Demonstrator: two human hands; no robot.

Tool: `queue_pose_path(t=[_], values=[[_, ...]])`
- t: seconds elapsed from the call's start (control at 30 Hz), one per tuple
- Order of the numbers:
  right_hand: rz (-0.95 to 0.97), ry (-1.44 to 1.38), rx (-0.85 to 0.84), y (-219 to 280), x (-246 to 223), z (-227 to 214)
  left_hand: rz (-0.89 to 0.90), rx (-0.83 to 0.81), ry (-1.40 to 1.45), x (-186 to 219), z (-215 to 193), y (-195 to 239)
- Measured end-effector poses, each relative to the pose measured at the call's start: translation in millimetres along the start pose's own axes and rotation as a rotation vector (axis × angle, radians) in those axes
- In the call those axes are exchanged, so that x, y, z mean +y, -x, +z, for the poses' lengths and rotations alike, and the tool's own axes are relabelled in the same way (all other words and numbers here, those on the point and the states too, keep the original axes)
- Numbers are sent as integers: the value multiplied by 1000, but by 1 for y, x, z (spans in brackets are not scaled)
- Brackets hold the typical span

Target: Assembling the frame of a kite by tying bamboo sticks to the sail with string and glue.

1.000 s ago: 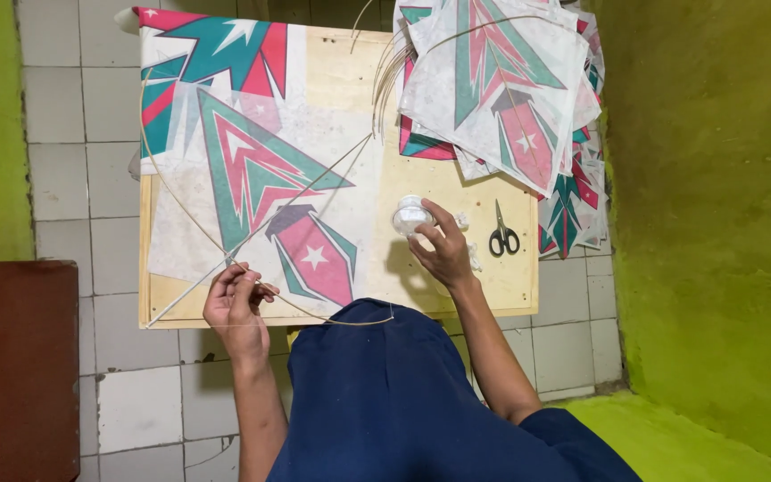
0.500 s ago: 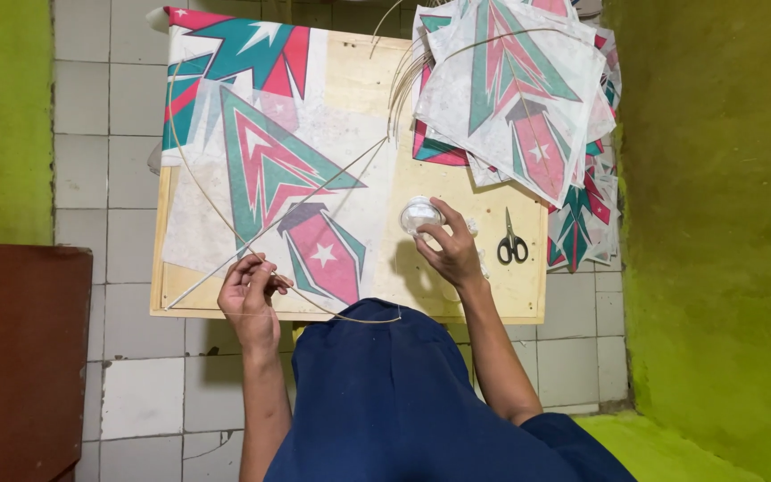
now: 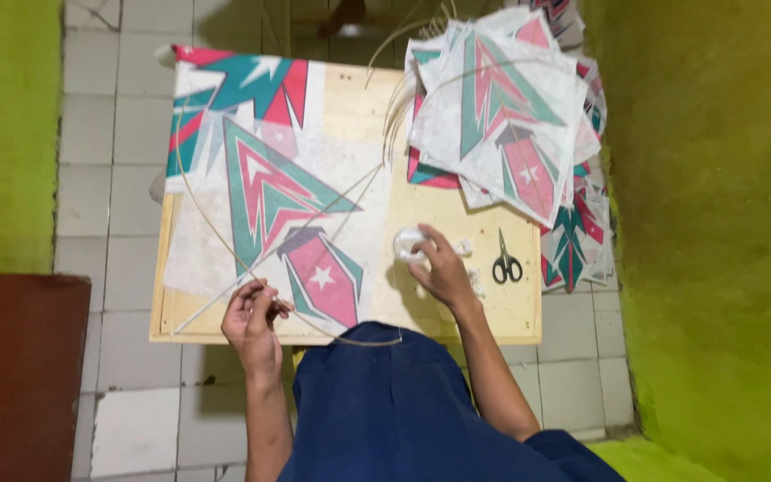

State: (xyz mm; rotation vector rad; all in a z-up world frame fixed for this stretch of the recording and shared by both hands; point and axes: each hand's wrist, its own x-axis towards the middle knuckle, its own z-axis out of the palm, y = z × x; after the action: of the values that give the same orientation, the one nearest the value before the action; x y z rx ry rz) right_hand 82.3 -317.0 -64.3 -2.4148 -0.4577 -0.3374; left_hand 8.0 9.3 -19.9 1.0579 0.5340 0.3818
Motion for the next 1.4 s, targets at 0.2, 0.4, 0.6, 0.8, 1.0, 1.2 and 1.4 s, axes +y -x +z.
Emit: queue_pose_path(t=[0.2,0.4,0.6,0.8,1.0,1.2,1.4], values=[[227,85,-361,4,-4,0,-101,80,-29,26,20,11],[267,120,-403,16,8,12,-148,101,-68,28,21,14],[415,116,-485,10,1,7,-155,125,-90,32,21,15],[447,125,-473,7,1,6,-128,104,-63,31,19,13],[494,92,-481,9,1,5,-141,120,-70,24,12,10],[503,76,-476,11,5,6,-168,136,-36,28,14,11],[519,94,-523,4,-3,2,-169,129,-49,25,9,11]])
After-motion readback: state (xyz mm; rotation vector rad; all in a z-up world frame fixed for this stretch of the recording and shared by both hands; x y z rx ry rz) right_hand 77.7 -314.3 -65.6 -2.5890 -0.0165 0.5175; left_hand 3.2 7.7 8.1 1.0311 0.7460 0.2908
